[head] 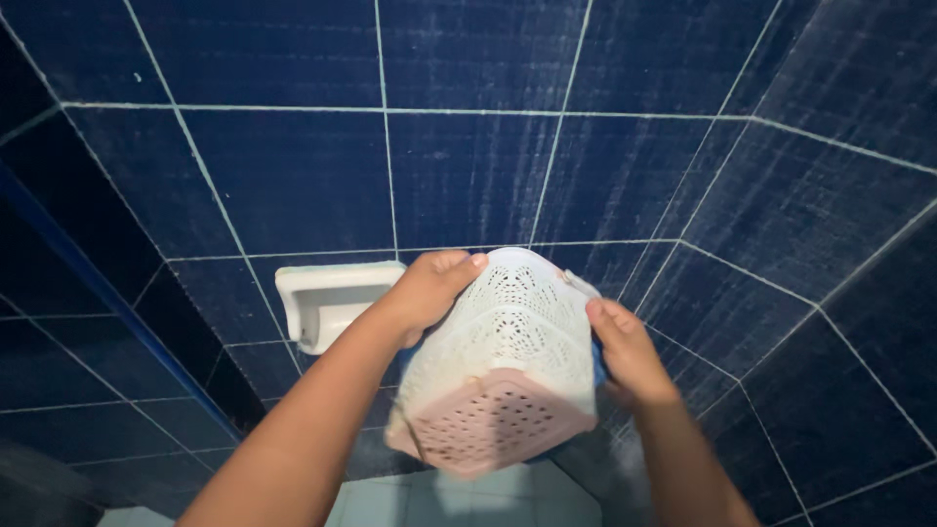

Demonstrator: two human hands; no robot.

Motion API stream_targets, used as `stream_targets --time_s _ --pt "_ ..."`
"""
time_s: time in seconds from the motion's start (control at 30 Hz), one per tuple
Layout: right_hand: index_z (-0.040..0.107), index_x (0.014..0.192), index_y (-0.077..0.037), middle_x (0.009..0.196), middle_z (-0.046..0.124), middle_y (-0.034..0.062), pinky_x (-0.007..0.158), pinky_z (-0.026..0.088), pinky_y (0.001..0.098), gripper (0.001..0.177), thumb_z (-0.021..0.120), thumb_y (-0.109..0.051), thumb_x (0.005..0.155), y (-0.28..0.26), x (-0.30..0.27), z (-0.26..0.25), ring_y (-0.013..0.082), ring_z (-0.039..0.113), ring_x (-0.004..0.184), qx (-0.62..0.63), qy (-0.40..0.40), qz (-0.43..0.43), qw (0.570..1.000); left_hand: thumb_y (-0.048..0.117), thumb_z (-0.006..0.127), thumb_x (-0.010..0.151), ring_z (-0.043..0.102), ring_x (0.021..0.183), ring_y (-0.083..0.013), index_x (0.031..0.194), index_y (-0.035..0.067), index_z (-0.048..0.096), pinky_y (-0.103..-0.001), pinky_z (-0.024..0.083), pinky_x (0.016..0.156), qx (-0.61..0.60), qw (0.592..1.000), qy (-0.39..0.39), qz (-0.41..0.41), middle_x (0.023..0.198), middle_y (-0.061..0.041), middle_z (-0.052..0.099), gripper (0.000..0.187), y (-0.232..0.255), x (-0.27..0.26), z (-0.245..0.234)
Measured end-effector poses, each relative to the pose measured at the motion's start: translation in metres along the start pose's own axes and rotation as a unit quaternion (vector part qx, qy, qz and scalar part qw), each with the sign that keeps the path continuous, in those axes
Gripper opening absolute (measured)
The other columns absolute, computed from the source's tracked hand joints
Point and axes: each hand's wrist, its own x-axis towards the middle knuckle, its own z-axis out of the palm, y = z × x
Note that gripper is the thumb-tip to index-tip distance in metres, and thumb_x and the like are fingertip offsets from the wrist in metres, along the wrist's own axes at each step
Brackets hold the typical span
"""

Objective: The person transfers various small bathroom items from a blue plastic bag into a white wall-mounted basket. Items include a green scrubbing brush, small packets, and other toiletries. The person then hangs the basket back on the wall.

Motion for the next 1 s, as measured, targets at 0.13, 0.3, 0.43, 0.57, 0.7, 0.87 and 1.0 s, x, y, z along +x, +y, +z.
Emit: stream_targets --time_s 0.13,0.3,0.43,0.57,0.7,0.87,1.0 --pt "0.072 0.115 0.000 0.100 0.078 0.0091 0.076 0.054 0.0305 0.045 0.055 -0.039 0.100 -0.009 -0.010 -0.007 0.0144 0.069 0.083 -0.129 -0.014 0.081 0.988 0.036 0.060 0.100 0.065 0.073 -0.0166 0.092 0.004 0.073 -0.035 0.055 0.066 0.005 0.998 0.031 -0.047 0.084 -0.008 0.074 0.036 0.006 0.001 0.003" --pt "0.076 0.105 0.006 0.092 0.076 0.0104 0.070 0.053 0.0292 0.054 0.055 -0.044 0.104 0.003 -0.002 -0.005 0.0122 0.065 0.076 -0.200 0.052 0.021 0.978 0.040 0.057 0.100 0.067 0.075 -0.0211 0.096 0.007 0.072 -0.042 0.056 0.066 0.047 0.987 0.064 -0.137 0.088 -0.011 0.072 0.036 0.002 0.003 0.006" --pt "0.075 0.107 0.006 0.091 0.075 0.0111 0.070 0.053 0.0279 0.051 0.057 -0.041 0.104 0.011 0.002 -0.005 0.0126 0.066 0.075 -0.191 0.105 -0.032 0.976 0.040 0.059 0.100 0.068 0.077 -0.0218 0.102 0.005 0.072 -0.043 0.056 0.068 0.013 0.988 0.059 -0.146 0.090 -0.012 0.074 0.037 -0.012 0.013 0.003" --pt "0.068 0.116 0.003 0.102 0.074 0.0121 0.077 0.057 0.0322 0.040 0.056 -0.033 0.102 0.023 0.007 -0.010 0.0177 0.070 0.086 -0.018 0.126 -0.071 0.989 0.037 0.058 0.100 0.064 0.080 -0.0145 0.110 0.010 0.075 -0.036 0.051 0.072 0.047 0.989 0.074 -0.123 0.092 -0.004 0.075 0.033 -0.025 0.023 0.004" --pt "0.064 0.125 0.001 0.116 0.073 0.0148 0.086 0.058 0.0374 0.037 0.055 -0.024 0.099 0.029 0.012 -0.020 0.0230 0.072 0.098 0.013 0.169 -0.055 0.984 0.028 0.059 0.100 0.061 0.067 -0.0137 0.106 0.009 0.081 -0.031 0.051 0.065 0.174 0.977 0.123 0.008 0.075 -0.003 0.070 0.030 -0.018 0.028 -0.004" --pt "0.062 0.130 0.000 0.122 0.071 0.0147 0.091 0.058 0.0403 0.039 0.052 -0.025 0.102 0.001 0.031 -0.006 0.0250 0.070 0.105 0.063 0.098 -0.066 0.991 0.026 0.056 0.100 0.045 0.058 -0.0100 0.117 0.011 0.078 -0.027 0.039 0.057 0.081 0.989 0.122 0.014 0.063 0.000 0.056 0.031 0.036 0.018 -0.014" --pt "0.060 0.133 -0.002 0.127 0.069 0.0147 0.094 0.059 0.0427 0.040 0.049 -0.026 0.104 -0.041 0.063 0.019 0.0265 0.069 0.110 0.110 -0.003 -0.109 0.988 0.023 0.056 0.101 0.044 0.059 -0.0092 0.129 0.005 0.070 -0.024 0.040 0.059 -0.023 0.993 0.071 0.094 0.065 0.003 0.051 0.036 0.089 0.008 -0.027"
